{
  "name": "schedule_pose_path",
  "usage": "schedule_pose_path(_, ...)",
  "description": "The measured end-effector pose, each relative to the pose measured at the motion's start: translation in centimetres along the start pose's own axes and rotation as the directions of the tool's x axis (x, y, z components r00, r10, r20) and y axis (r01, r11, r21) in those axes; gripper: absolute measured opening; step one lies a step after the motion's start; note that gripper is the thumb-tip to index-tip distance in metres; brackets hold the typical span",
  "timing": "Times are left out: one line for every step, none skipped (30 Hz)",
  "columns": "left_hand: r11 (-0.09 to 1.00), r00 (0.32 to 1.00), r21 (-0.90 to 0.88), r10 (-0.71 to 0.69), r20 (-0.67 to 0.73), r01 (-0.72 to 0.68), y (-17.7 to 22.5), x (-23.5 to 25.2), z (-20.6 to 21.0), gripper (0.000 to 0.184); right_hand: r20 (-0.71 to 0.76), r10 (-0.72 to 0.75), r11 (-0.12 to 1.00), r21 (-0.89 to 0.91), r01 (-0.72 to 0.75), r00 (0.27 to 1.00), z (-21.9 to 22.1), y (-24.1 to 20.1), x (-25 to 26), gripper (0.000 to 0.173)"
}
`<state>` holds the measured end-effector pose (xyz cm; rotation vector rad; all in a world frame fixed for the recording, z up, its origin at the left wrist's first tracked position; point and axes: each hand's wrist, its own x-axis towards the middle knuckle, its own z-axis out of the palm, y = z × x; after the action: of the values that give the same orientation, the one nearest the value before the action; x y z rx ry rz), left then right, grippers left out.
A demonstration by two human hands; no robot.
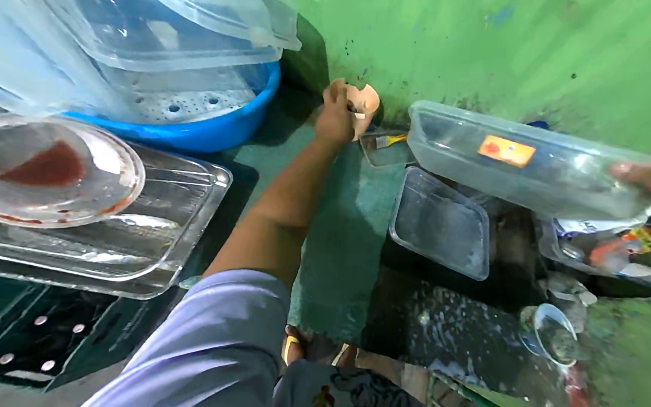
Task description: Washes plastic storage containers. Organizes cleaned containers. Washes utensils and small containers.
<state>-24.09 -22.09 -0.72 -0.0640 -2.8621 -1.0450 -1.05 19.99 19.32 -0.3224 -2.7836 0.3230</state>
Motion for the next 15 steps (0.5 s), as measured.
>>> schedule_pose_path(1.0,0.998,-0.012,0.013,-0.059,-0.014,0.1,-0.8,0.7,0.078,-0.016,-0.043,0.999,-0.024,0.043,0.999,0.6,0.5,2.6,0.058)
schedule_pose_path(0.998,0.992,-0.012,0.059,-0.111,-0.061,0.1,-1.7,1.4,0.07,-0.028,-0.07,0.997,-0.023,0.069,0.997,0.9,-0.8,4.6,0.061)
schedule_pose_path(0.992,0.984,0.011,0.125,-0.124,-0.124,0.3,-2.8,1.9,0.062,-0.029,-0.084,0.996,-0.025,0.084,0.996,0.8,-3.1,6.1,0.063)
schedule_pose_path(0.981,0.978,0.045,0.19,-0.082,-0.187,0.6,-4.0,2.4,0.056,-0.009,-0.073,0.997,-0.032,0.073,0.997,0.4,-5.8,7.1,0.067)
schedule_pose_path(0.966,0.969,0.087,0.245,-0.008,-0.244,0.8,-5.2,3.1,0.049,0.034,-0.038,0.998,-0.041,0.039,0.999,-0.1,-8.3,7.8,0.066)
schedule_pose_path(0.946,0.957,0.145,0.283,0.067,-0.29,1.0,-6.1,4.0,0.046,0.082,0.001,0.998,-0.063,0.004,0.997,-0.4,-10.2,8.2,0.064)
schedule_pose_path(0.926,0.943,0.193,0.299,0.147,-0.324,1.2,-6.8,5.1,0.047,0.115,0.028,0.997,-0.072,-0.02,0.993,-0.6,-11.6,8.3,0.06)
schedule_pose_path(0.91,0.926,0.224,0.296,0.235,-0.348,1.3,-7.4,6.2,0.051,0.13,0.042,0.997,-0.071,-0.033,0.991,-0.6,-12.4,7.9,0.057)
schedule_pose_path(0.9,0.903,0.231,0.288,0.317,-0.368,1.4,-8.0,7.1,0.055,0.142,0.043,0.997,-0.074,-0.033,0.989,-0.5,-12.8,7.3,0.055)
schedule_pose_path(0.894,0.883,0.245,0.264,0.387,-0.375,1.5,-8.5,7.8,0.061,0.153,0.037,0.996,-0.089,-0.023,0.988,-0.4,-12.8,6.5,0.055)
schedule_pose_path(0.892,0.87,0.255,0.242,0.43,-0.374,1.6,-8.8,8.3,0.066,0.158,0.021,0.995,-0.1,-0.005,0.987,-0.3,-12.5,5.5,0.054)
schedule_pose_path(0.897,0.869,0.25,0.231,0.438,-0.365,1.6,-9.0,8.7,0.065,0.153,-0.011,0.994,-0.103,0.027,0.988,-0.3,-11.6,4.5,0.053)
schedule_pose_path(0.908,0.878,0.227,0.236,0.417,-0.352,1.5,-9.0,8.9,0.058,0.14,-0.055,0.993,-0.1,0.069,0.989,-0.3,-10.1,3.5,0.053)
schedule_pose_path(0.923,0.894,0.2,0.236,0.382,-0.329,1.4,-8.9,8.9,0.049,0.12,-0.11,0.989,-0.086,0.121,0.987,-0.3,-8.1,2.5,0.053)
schedule_pose_path(0.94,0.915,0.179,0.216,0.34,-0.289,1.3,-8.8,8.7,0.042,0.097,-0.163,0.983,-0.071,0.17,0.982,-0.3,-5.7,1.3,0.054)
